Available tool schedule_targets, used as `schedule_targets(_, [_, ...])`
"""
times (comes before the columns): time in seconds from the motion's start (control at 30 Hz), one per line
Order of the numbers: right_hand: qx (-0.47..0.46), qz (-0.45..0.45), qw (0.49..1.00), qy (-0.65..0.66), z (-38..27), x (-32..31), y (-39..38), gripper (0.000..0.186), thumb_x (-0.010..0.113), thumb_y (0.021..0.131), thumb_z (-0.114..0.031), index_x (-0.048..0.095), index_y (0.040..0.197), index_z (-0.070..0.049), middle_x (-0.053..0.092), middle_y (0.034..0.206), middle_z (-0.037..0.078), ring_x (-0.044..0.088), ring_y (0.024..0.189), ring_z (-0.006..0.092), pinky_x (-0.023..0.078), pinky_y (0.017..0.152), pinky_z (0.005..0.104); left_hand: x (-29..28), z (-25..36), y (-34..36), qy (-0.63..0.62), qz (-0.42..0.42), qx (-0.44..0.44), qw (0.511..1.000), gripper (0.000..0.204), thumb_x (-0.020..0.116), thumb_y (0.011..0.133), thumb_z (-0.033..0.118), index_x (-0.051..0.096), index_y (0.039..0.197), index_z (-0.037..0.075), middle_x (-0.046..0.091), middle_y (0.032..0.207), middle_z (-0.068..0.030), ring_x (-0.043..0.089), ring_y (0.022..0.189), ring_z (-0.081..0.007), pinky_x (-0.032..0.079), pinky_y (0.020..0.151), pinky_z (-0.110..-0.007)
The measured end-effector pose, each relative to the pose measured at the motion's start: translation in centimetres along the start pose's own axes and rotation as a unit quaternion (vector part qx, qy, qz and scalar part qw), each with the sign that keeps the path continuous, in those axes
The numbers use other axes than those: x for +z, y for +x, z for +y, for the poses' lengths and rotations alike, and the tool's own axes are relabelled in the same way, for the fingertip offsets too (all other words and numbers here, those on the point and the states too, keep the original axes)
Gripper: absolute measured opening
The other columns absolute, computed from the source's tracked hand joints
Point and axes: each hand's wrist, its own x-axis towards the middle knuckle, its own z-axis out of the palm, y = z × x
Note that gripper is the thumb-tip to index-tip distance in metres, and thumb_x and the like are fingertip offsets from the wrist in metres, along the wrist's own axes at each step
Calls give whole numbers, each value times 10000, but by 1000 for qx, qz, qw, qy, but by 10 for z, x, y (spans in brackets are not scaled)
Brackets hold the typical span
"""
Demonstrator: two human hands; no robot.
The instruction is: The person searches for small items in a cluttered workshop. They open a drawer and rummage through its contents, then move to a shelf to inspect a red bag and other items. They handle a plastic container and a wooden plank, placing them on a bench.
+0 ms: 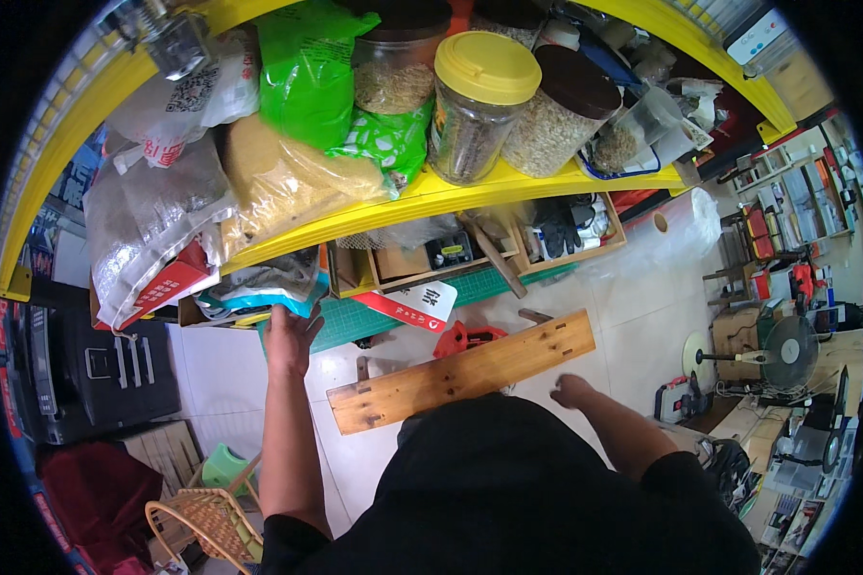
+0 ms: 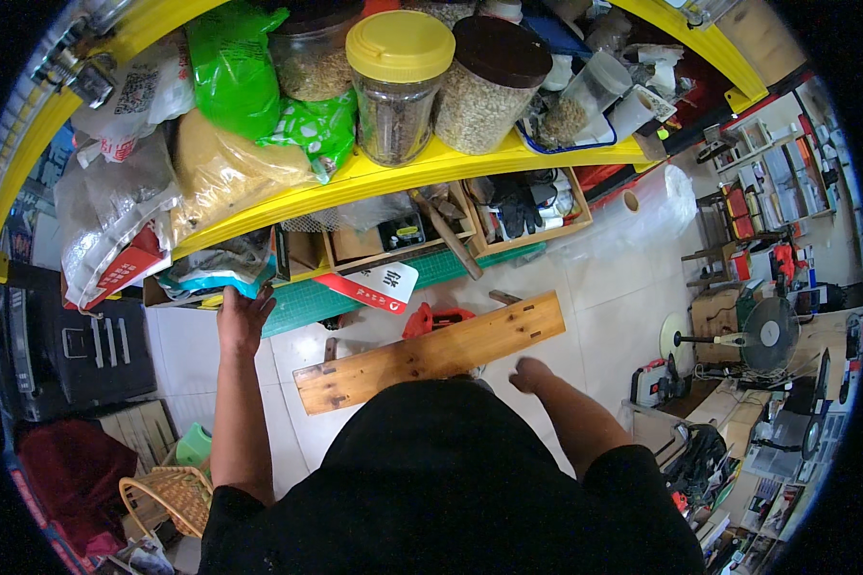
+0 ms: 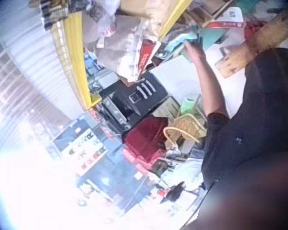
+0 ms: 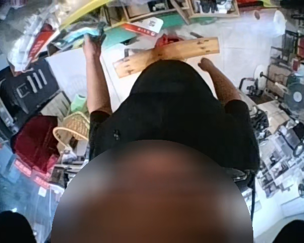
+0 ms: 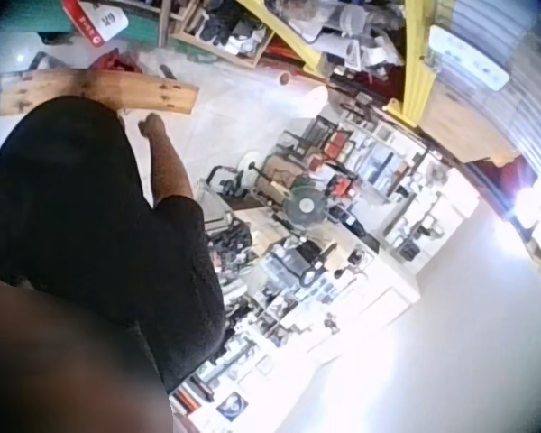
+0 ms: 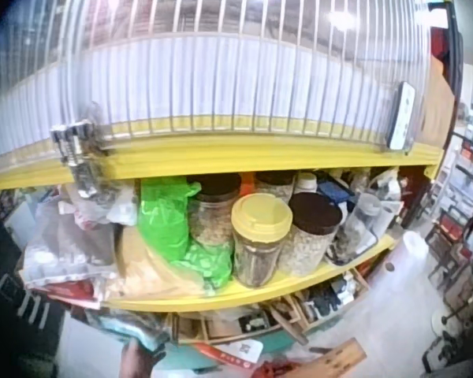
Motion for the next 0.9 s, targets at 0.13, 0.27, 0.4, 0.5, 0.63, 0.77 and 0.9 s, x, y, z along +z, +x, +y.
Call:
schedule_targets(0.13, [-1,-128,991,-44,35,47,-8,440,589,848,-348,714,1025,36,680,1106,267,635,1078,406,508,954,446,1,1,10,5,-12,13,1000,364,514,977,351,583,1164,46,678,1085,-106,662,1040,-290,507,956,-500])
schedule_targets(0.27, [-3,-35,995,95,25,49,-7,495,601,850,-375,680,1144,15,678,1158,247,628,1111,398,493,989,434,0,-5,9,-1,-1,16,1000,400,494,1011,404,575,1216,70,660,1142,-101,644,1076,-286,501,956,-500])
schedule_targets(0.4, [-56,18,994,97,-4,25,15,434,600,893,-379,697,1098,-9,686,1127,223,648,1072,376,510,955,429,-5,-16,-2,-13,-14,47,999,483,489,1019,473,517,1304,84,632,1191,-109,622,1115,-314,500,952,-506])
schedule_targets(0.5, [-109,48,988,97,-19,1,27,405,604,899,-358,692,1053,6,691,1089,223,660,1027,383,520,926,430,-21,-37,-9,-27,-16,52,998,548,484,1016,509,466,1345,70,621,1186,-128,615,1120,-321,515,928,-500])
schedule_targets(0.63, [-79,79,982,155,-29,-20,34,365,641,879,-296,664,1054,23,699,1040,228,671,1002,380,530,900,430,-73,-114,-19,134,36,-47,989,499,553,994,455,501,1290,57,618,1153,-124,631,1053,-276,553,840,-428])
schedule_targets(0.77, [-72,65,990,106,-30,-23,41,392,638,887,-291,651,1123,21,697,1079,235,669,1038,373,528,923,423,-162,-209,-63,271,2,-210,939,396,650,950,345,570,1204,53,630,1010,-101,650,893,-243,574,707,-389])
schedule_targets(0.9, [-64,82,987,122,-27,-17,47,406,636,885,-295,643,1151,11,683,1131,238,656,1074,377,520,949,421,-231,-259,-137,379,147,-429,806,391,674,908,291,609,1155,-4,609,906,-121,630,777,-275,575,625,-436])
